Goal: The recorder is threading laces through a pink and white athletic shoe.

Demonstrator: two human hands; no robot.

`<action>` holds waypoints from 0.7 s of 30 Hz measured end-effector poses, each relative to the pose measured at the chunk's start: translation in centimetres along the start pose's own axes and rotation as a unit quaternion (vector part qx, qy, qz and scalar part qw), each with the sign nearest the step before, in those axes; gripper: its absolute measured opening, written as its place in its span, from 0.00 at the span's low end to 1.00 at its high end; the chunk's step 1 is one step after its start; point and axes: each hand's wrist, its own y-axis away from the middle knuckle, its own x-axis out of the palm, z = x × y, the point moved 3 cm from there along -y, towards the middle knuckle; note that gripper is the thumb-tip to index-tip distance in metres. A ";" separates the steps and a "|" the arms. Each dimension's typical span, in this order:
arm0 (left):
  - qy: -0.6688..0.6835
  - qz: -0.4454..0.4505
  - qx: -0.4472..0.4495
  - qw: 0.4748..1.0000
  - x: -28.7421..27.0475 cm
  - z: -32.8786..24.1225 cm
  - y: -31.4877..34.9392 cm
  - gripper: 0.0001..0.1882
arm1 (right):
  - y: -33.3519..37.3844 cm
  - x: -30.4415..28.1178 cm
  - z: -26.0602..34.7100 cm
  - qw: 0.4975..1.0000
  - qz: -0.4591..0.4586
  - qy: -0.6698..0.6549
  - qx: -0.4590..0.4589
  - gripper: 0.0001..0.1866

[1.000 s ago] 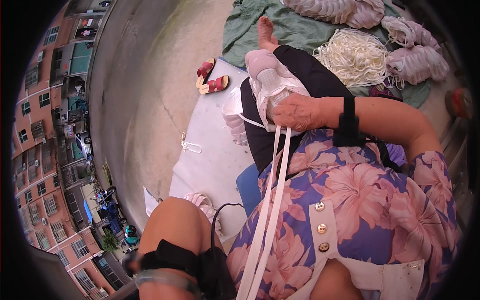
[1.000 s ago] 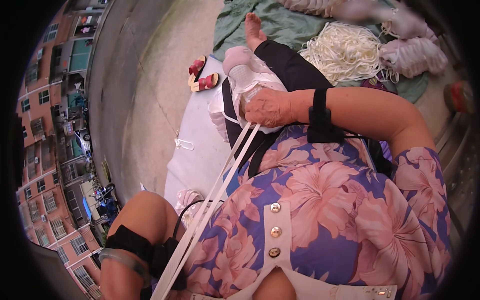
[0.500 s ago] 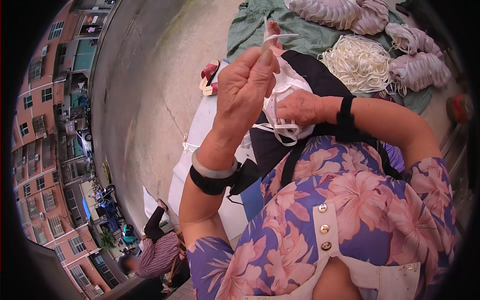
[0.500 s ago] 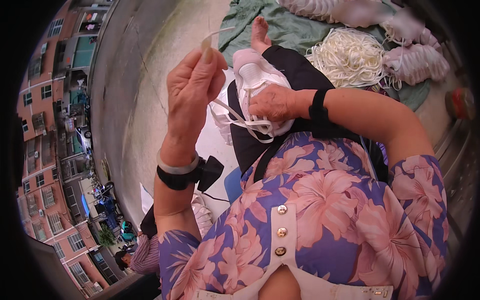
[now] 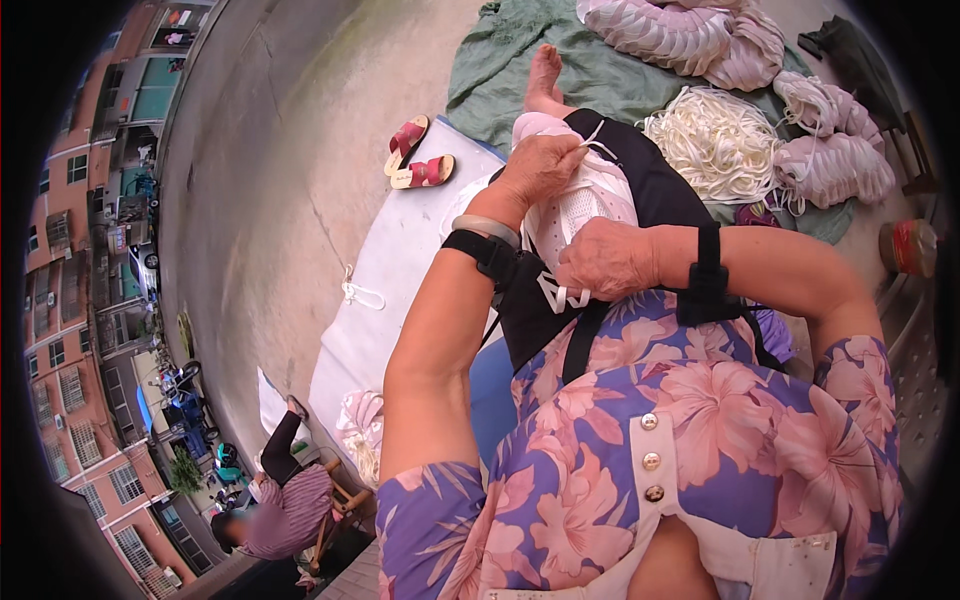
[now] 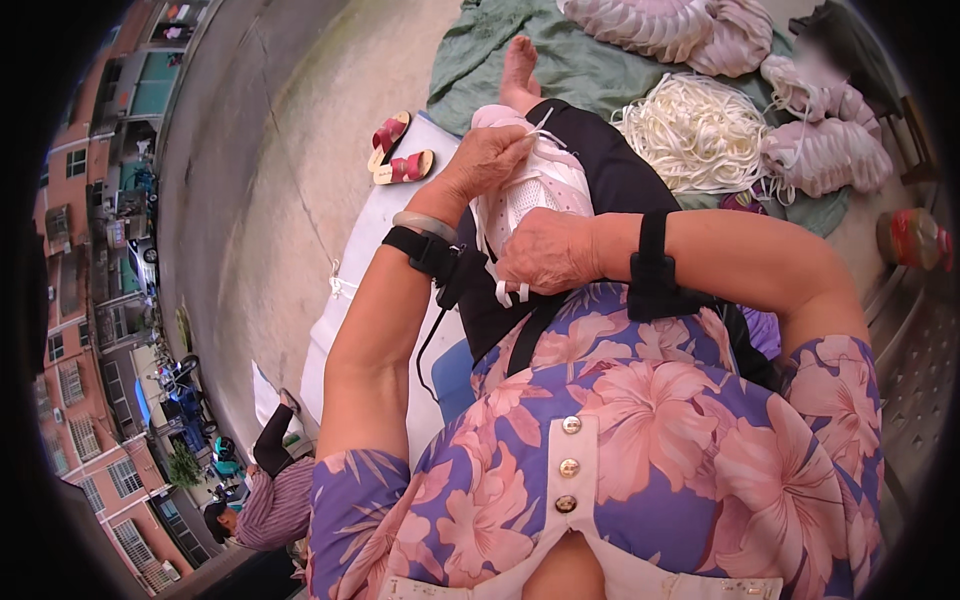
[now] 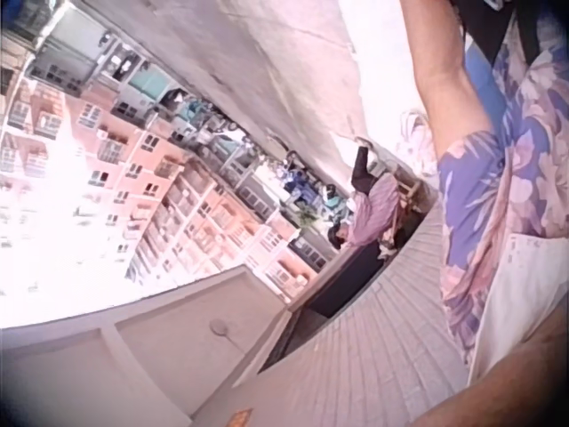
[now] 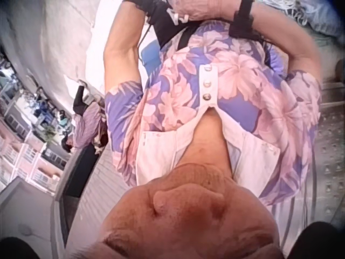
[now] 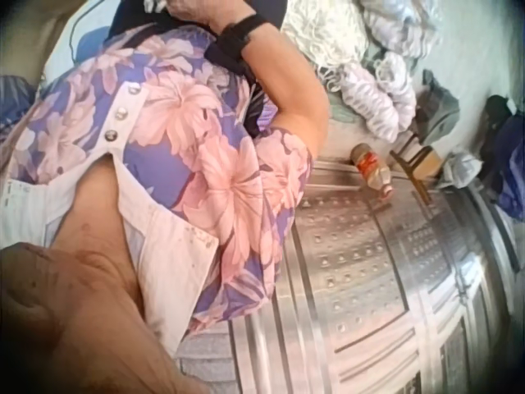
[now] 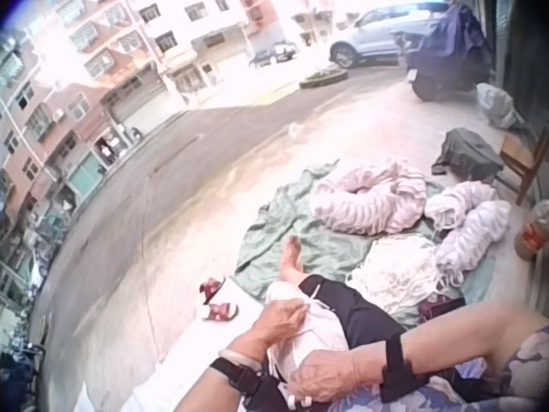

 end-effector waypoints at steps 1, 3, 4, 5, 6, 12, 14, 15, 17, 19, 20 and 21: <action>0.000 0.003 0.013 1.000 -0.4 -0.5 0.0 0.12 | 0.1 -0.6 0.5 1.000 0.003 -0.004 0.001 0.04; 0.015 0.000 0.018 1.000 -1.1 -1.6 0.1 0.12 | 0.5 -2.2 1.6 0.997 -0.050 -0.025 -0.059 0.05; 0.023 -0.009 0.026 0.999 -1.2 -1.8 0.3 0.12 | 0.5 -2.7 1.8 0.997 -0.044 -0.023 -0.062 0.06; 0.024 -0.011 0.025 0.999 -1.4 -2.0 0.4 0.12 | 0.7 -3.2 2.0 0.997 -0.041 -0.023 -0.063 0.06; 0.013 -0.025 0.017 0.999 -1.6 -2.2 0.4 0.12 | 0.8 -3.7 2.0 0.999 -0.037 -0.011 -0.039 0.05; 0.002 -0.061 0.007 0.998 -1.6 -1.7 0.1 0.12 | 3.1 -2.5 0.0 0.983 -0.071 0.136 -0.103 0.06; -0.017 -0.062 0.011 0.998 -1.4 -1.1 -0.4 0.12 | 2.8 -2.1 -0.7 0.978 -0.089 0.150 -0.117 0.06; -0.022 -0.076 0.004 0.997 -1.4 -0.8 -0.5 0.12 | 2.4 -1.9 -1.1 0.975 -0.109 0.159 -0.113 0.05; -0.027 -0.088 0.000 0.996 -1.2 -0.6 -0.8 0.12 | 2.3 -1.5 -1.5 0.971 -0.128 0.168 -0.107 0.04; -0.008 -0.109 -0.004 0.994 -0.9 -0.7 -0.7 0.12 | 2.4 -0.9 -1.6 0.972 -0.116 0.176 -0.107 0.03; -0.006 -0.111 -0.001 0.994 -0.7 -0.9 -0.8 0.12 | 2.7 -0.8 -1.6 0.971 -0.113 0.180 -0.106 0.03; 0.007 -0.101 -0.007 0.995 -0.4 -1.1 -1.0 0.12 | 3.1 -0.7 -1.6 0.974 -0.113 0.171 -0.097 0.04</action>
